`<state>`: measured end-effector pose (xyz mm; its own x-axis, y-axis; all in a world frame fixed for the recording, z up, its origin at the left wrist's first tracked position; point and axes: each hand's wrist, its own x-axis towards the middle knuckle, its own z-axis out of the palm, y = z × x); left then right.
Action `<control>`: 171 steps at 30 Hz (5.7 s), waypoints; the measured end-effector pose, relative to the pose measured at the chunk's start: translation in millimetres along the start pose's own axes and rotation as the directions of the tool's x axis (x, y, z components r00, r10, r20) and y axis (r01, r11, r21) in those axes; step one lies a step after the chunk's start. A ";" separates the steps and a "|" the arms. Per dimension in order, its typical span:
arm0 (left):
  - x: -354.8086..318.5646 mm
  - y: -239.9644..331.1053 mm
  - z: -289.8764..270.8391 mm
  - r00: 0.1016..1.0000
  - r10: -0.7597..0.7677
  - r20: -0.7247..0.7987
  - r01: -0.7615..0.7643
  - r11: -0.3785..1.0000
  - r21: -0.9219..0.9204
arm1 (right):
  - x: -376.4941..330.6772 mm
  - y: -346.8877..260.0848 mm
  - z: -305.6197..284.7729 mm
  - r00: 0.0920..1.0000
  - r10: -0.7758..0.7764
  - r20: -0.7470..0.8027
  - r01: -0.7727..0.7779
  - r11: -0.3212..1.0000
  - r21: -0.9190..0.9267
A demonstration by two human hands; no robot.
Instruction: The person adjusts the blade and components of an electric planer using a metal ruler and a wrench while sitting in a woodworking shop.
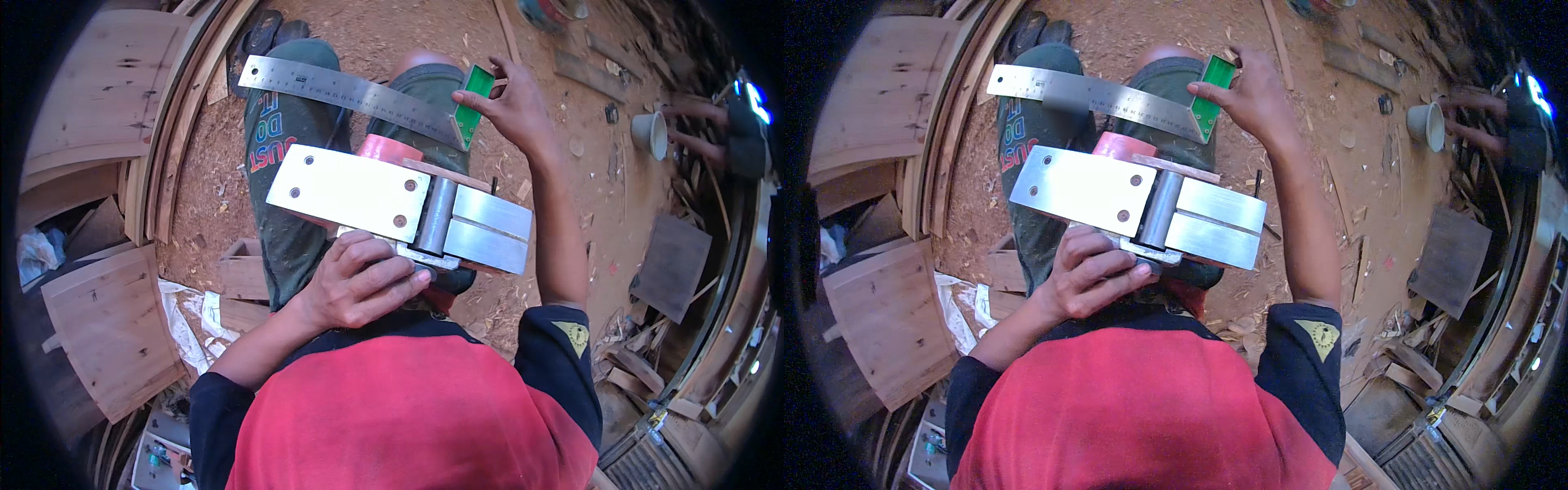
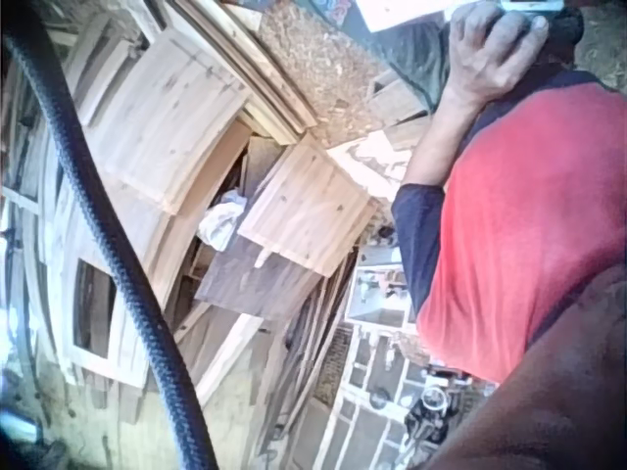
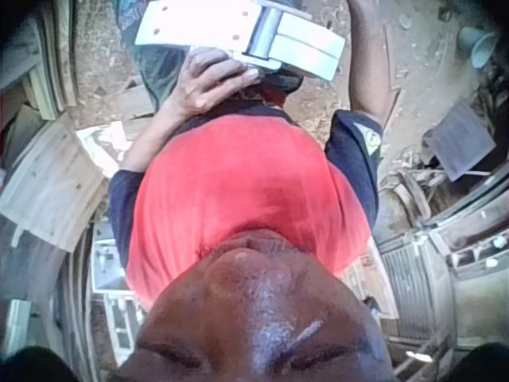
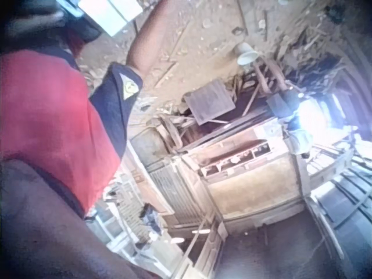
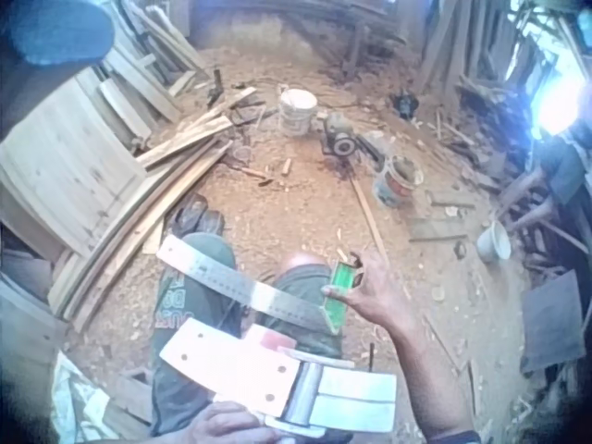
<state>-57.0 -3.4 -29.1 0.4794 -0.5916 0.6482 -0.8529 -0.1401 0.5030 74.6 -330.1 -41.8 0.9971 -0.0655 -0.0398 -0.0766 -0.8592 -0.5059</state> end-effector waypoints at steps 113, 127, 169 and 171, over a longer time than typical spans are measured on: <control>-5.2 -10.0 6.7 0.994 0.032 -0.107 -0.035 0.999 -0.027 | -124.6 -64.1 -57.5 0.946 -0.024 -0.325 0.277 0.583 0.764; -1.3 -10.0 3.7 0.997 0.029 -0.077 -0.034 0.998 -0.052 | -125.1 -62.5 -60.3 0.950 -0.016 -0.311 0.264 0.568 0.779; -4.4 -4.4 1.4 0.999 0.006 -0.043 -0.008 0.999 -0.049 | -130.8 -62.5 -59.1 0.951 0.010 -0.309 0.254 0.544 0.800; -3.9 -4.5 1.1 0.999 0.005 -0.041 -0.008 0.999 -0.052 | -130.2 -63.1 -58.5 0.941 -0.012 -0.338 0.282 0.583 0.762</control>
<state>-55.2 -1.3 -34.5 0.4828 -0.5596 0.6736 -0.8446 -0.0945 0.5269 -50.4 -297.1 45.7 0.9394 -0.2230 0.2603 0.2353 -0.1324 -0.9629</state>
